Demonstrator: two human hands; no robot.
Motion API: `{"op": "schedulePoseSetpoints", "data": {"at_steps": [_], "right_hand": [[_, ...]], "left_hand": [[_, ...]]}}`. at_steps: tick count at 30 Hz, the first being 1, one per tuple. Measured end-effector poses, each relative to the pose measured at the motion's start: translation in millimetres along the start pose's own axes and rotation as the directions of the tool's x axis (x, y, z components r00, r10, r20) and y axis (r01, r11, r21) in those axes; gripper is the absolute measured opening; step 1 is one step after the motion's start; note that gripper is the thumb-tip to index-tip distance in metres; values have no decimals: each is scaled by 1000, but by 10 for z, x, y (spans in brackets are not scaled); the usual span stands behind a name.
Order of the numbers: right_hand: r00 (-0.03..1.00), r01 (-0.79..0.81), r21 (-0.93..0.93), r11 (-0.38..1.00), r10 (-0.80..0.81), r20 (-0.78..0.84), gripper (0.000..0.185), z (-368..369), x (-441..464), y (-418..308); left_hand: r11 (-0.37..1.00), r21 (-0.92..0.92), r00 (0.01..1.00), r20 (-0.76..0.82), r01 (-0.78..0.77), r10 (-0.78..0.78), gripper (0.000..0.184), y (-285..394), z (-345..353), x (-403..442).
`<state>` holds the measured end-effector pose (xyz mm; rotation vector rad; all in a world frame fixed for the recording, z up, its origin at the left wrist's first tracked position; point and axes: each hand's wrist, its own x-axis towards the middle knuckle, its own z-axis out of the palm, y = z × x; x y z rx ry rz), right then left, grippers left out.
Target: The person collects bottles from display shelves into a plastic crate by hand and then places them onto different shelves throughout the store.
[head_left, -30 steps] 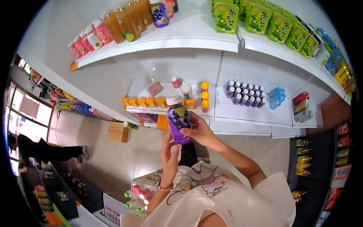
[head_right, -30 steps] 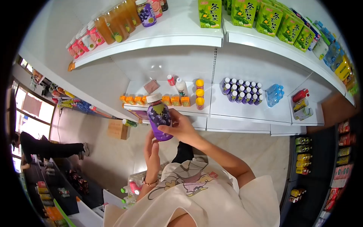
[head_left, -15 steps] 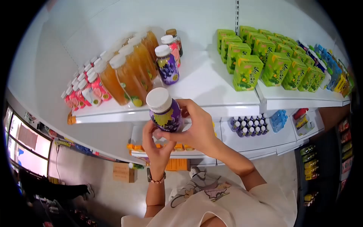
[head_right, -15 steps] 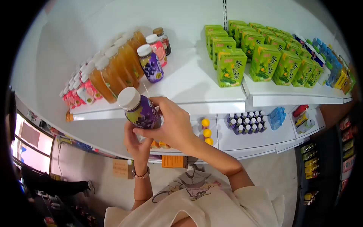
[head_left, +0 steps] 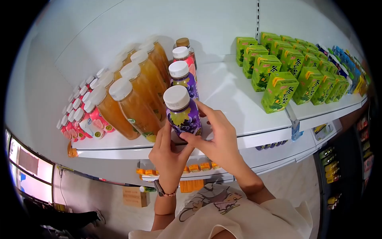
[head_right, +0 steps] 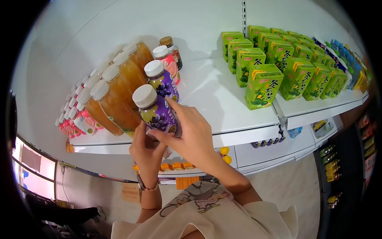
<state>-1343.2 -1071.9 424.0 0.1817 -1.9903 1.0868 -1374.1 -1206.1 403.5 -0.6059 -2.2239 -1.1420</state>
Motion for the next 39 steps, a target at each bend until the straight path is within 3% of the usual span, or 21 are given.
{"op": "schedulePoseSetpoints", "data": {"at_steps": [6, 9, 12, 18, 21, 24, 25, 26, 28, 29, 30, 32, 34, 37, 39], "right_hand": [[1000, -28, 114, 993, 29, -11, 44, -16, -24, 58], [993, 78, 203, 976, -58, -102, 40, -2, -30, 108], [991, 37, 330, 943, 7, -133, 38, 25, -55, 79], [991, 20, 320, 947, 25, -135, 31, 28, -93, 127], [981, 78, 170, 982, -45, -190, 28, -42, -62, 56], [928, 291, -73, 954, -300, -222, 22, -104, -133, 67], [894, 377, -87, 922, -387, -226, 18, -108, -245, 109], [849, 468, -102, 878, -479, -223, 16, -101, -398, 181], [807, 581, 26, 813, -572, -149, 16, -84, -704, 317], [838, 544, 56, 838, -538, -85, 16, -3, -885, 390], [865, 501, 84, 861, -502, -18, 15, 69, -1059, 465], [904, 401, 164, 901, -418, 88, 17, 112, -1401, 553], [920, 272, 232, 934, -323, 223, 19, 66, -1609, 624], [873, 75, 325, 943, -220, 435, 30, -113, -1824, 650], [828, 121, 294, 948, -260, 497, 29, -321, -1777, 568]], "left_hand": [[997, 69, 999, 3, -42, 42, 65, 25, 8, 72], [996, 68, 999, -6, -50, 50, 66, 28, 12, 80], [996, 73, 999, 6, -42, 42, 66, 31, 10, 73], [996, 54, 997, -32, -67, 69, 66, 34, 37, 78], [998, 16, 998, -28, -58, 58, 63, 29, 30, 78], [994, -74, 993, -102, -76, 68, 59, 45, -2, 28], [963, -141, 957, -213, -230, 197, 55, -90, 56, -11], [973, -172, 971, -210, -155, 118, 46, -112, 8, -164], [926, -192, 904, -350, -325, 245, 15, -283, 63, -441], [883, -409, 929, -362, -229, 74, 10, -212, 139, -600], [886, -417, 957, -275, -204, 91, 13, -241, 155, -734], [845, -510, 986, 104, 162, -126, 13, -116, 165, -1028], [882, -409, 958, 254, 234, -136, 15, -99, 263, -1293], [842, -375, 917, 256, 387, -307, 19, -14, 365, -1671], [839, -385, 919, 241, 385, -311, 21, 120, 407, -1802]]}}
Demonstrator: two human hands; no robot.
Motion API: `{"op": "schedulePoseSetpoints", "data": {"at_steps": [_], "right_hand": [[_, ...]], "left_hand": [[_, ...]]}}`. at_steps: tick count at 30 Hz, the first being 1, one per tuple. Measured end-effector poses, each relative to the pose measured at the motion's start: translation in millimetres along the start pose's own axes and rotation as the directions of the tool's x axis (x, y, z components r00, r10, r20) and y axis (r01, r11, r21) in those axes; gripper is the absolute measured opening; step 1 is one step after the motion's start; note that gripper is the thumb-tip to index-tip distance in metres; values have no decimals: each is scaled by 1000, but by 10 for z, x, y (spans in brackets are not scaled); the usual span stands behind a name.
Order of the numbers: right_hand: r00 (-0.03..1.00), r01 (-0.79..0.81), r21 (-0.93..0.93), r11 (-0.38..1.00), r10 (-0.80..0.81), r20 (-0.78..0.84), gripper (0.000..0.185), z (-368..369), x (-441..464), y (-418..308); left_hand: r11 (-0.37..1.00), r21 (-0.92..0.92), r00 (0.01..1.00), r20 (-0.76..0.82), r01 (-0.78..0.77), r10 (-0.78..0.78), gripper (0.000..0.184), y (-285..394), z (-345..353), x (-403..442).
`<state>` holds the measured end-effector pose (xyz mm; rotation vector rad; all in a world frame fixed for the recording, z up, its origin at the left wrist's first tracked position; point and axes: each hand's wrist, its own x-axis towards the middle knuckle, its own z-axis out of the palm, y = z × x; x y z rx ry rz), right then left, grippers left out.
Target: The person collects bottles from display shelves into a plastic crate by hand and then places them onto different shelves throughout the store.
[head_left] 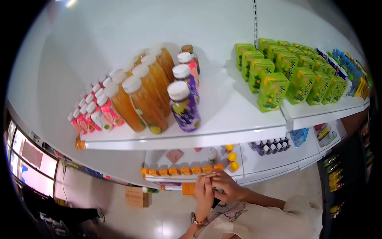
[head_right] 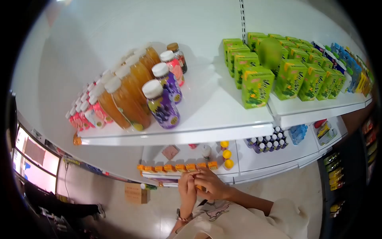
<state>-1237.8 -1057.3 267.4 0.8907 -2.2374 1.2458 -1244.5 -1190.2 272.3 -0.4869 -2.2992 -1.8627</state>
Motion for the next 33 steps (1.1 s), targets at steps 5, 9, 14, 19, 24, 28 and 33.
{"op": "schedulePoseSetpoints", "data": {"at_steps": [5, 9, 14, 19, 24, 28, 33], "right_hand": [[997, 61, -46, 997, -59, 52, 28, -406, -363, -176], [992, -76, -118, 990, 87, 95, 33, -493, -1015, -208], [754, -288, -205, 935, 354, 554, 50, -359, -2367, -95], [186, -305, -514, 802, 579, 794, 67, -499, -3196, -826], [209, -235, -303, 924, 352, 912, 68, -236, -2998, -1267], [289, 188, -443, 877, 381, 878, 63, 288, -2848, -1424], [513, 263, -241, 934, 76, 855, 58, 1146, -2528, -2195]], "left_hand": [[987, 129, 995, -1, -95, 96, 24, 346, 319, -306], [954, 248, 982, 42, 169, -185, 24, 274, 676, -817], [722, 690, 937, 290, -62, -196, 28, -248, 1226, -2109], [750, 613, 552, 547, 248, -629, 49, -67, 1252, -3193], [543, 757, 725, 136, 364, -675, 51, -13, 905, -4016], [508, 726, 806, -106, 463, -582, 51, 269, 419, -4296], [610, 611, 863, -353, 505, -361, 48, 798, -100, -5202]]}}
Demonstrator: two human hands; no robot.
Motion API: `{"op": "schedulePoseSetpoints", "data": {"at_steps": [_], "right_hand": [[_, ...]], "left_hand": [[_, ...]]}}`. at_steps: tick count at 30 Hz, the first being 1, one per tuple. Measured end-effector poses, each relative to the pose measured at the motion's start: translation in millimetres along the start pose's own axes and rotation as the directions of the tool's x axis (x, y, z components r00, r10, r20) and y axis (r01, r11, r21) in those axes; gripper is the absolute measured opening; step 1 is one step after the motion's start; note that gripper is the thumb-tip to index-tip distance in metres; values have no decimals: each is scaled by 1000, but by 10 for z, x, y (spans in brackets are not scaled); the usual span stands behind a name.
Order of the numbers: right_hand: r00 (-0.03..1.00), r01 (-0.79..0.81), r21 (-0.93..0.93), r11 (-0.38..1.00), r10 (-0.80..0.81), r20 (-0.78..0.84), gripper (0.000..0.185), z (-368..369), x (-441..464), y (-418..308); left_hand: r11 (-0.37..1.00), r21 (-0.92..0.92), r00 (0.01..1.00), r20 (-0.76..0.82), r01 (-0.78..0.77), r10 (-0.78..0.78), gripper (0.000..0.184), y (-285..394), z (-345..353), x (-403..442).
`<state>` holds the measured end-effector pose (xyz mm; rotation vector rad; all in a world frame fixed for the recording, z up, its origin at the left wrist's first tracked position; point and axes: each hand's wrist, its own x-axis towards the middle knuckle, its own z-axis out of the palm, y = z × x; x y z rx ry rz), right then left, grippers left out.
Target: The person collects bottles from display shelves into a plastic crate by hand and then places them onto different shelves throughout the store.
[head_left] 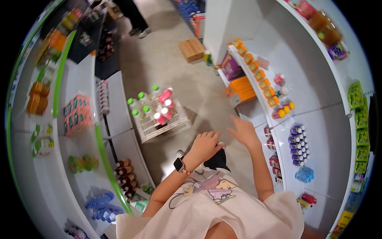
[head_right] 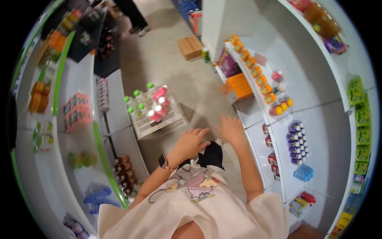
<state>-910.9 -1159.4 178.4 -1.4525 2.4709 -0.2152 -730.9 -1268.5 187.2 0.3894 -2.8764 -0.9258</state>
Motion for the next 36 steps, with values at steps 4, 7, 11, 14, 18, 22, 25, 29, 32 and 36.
{"op": "schedulePoseSetpoints", "data": {"at_steps": [4, 7, 11, 14, 18, 22, 25, 29, 32, 36], "right_hand": [[986, 163, 121, 979, -156, -63, 56, 161, 341, -1233], [934, 270, 314, 910, -327, 146, 54, 457, 342, -2118], [844, 226, 406, 885, -386, 372, 52, 877, 155, -2692], [826, 199, 255, 946, -302, 477, 52, 1069, 87, -2797], [827, 160, 124, 979, -201, 525, 55, 1446, 99, -2623], [814, 158, 34, 987, -149, 561, 56, 1615, 273, -2552], [789, 109, 73, 991, -131, 600, 56, 1625, 513, -2640], [778, 67, 285, 956, -229, 585, 64, 2135, 915, -2551], [756, -108, 500, 859, -256, 603, 74, 2568, 1295, -2510], [819, -249, 721, 646, -256, 513, 80, 2701, 1913, -2482]], "left_hand": [[976, -23, 976, 39, 216, -215, 46, -781, -323, -1059], [848, 186, 855, 66, 496, -515, 46, -1359, -314, -2163], [580, 242, 569, 121, 778, -813, 51, -1895, -325, -3289], [520, 169, 507, 114, 837, -854, 52, -2178, -329, -3568], [621, 103, 611, 118, 777, -783, 51, -2424, -250, -3323], [795, -64, 797, 81, 603, -598, 49, -2514, -251, -2612], [830, -228, 857, 51, 509, -512, 49, -2670, -362, -2115], [828, -63, 830, 71, 556, -552, 49, -2934, -398, -1717], [784, -138, 792, 199, 606, -577, 51, -3233, -509, -1454], [757, -192, 772, 300, 625, -561, 52, -3767, -246, -1156]]}}
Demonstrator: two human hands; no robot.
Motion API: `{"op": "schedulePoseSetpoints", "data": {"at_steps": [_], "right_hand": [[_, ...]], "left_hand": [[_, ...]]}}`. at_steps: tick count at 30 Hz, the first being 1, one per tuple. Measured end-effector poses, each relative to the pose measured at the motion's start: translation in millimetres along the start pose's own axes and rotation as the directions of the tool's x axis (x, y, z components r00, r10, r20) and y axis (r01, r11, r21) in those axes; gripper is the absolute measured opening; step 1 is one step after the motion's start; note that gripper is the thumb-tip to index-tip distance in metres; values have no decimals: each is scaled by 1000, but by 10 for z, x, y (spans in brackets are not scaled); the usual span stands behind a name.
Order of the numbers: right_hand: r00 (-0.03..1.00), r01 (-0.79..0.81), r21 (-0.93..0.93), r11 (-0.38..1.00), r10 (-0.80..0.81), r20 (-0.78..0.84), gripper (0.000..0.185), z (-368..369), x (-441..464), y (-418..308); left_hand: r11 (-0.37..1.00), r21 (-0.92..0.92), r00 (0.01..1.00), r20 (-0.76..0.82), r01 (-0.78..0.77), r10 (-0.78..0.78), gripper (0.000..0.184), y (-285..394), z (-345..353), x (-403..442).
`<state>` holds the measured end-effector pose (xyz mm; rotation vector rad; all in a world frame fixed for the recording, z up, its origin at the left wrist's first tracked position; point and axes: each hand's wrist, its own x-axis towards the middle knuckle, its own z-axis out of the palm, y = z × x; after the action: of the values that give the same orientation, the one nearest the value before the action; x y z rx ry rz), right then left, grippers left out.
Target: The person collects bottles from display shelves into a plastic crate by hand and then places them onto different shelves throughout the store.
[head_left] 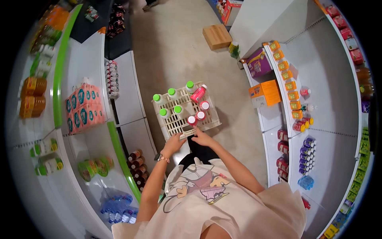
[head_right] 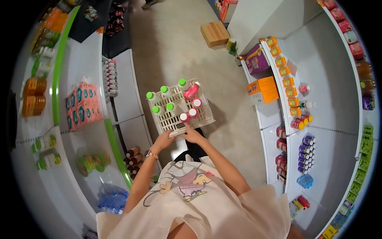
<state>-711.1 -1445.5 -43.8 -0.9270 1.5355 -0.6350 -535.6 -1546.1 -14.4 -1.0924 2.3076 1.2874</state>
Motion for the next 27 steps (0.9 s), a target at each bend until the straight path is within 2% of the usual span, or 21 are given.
{"op": "schedulePoseSetpoints", "data": {"at_steps": [2, 3, 4, 6, 8, 12, 14, 16, 17, 18, 20, 21, 23, 24, 26, 27], "right_hand": [[992, -115, -7, 993, 115, 47, 78, -31, 391, 305], [992, -121, 65, 990, 119, 33, 77, -45, 540, 386], [992, -128, 138, 982, 126, 21, 77, -42, 661, 472], [977, -215, 285, 934, 207, 58, 79, -79, 701, 392], [932, -363, 401, 841, 325, 161, 85, -212, 702, 296], [930, -367, 377, 851, 330, 160, 81, -264, 679, 315], [932, -363, 332, 871, 343, 121, 68, -195, 679, 350], [894, -448, 385, 807, 396, 209, 60, -229, 569, 176], [890, -456, 408, 791, 411, 198, 56, -194, 516, 153], [898, -439, 406, 802, 407, 168, 57, -84, 516, 230], [906, -417, 393, 820, 411, 105, 58, 112, 493, 358], [903, -418, 394, 818, 422, 82, 65, 193, 471, 404], [900, -433, 356, 828, 417, 124, 69, 315, 432, 503], [899, -437, 339, 833, 414, 143, 70, 400, 411, 533], [937, -315, 420, 851, 350, -7, 61, 596, 374, 559], [940, -264, 417, 870, 329, -92, 57, 701, 362, 579]], "left_hand": [[1000, 23, 1000, 19, -16, 15, 52, -51, -31, 310], [1000, -24, 1000, 17, -2, 3, 52, -18, -24, 473], [999, 16, 997, -66, -44, 45, 48, -98, 96, 677], [994, 83, 981, -171, -76, 90, 50, -48, 179, 954], [991, 115, 993, -90, -65, 76, 53, -14, 193, 1195], [999, 48, 990, 137, -26, 19, 57, 43, 116, 1471], [993, 111, 987, 158, -29, 11, 51, 98, 113, 1424], [980, 195, 983, 186, -41, 4, 45, 134, 69, 1261], [983, 154, 987, 142, -100, 79, 46, 132, 49, 1168], [972, 202, 988, 116, -122, 100, 55, 96, 92, 1133], [967, 230, 991, 108, -106, 83, 56, 117, 113, 979], [966, 237, 991, 113, -99, 74, 54, 93, 166, 947], [964, 252, 990, 132, -82, 49, 51, -8, 286, 791], [982, 176, 991, 129, -68, 45, 49, -134, 400, 729], [998, 26, 991, 123, -53, 49, 46, -357, 620, 709], [999, 32, 996, 84, -16, 13, 42, -426, 730, 684]]}}
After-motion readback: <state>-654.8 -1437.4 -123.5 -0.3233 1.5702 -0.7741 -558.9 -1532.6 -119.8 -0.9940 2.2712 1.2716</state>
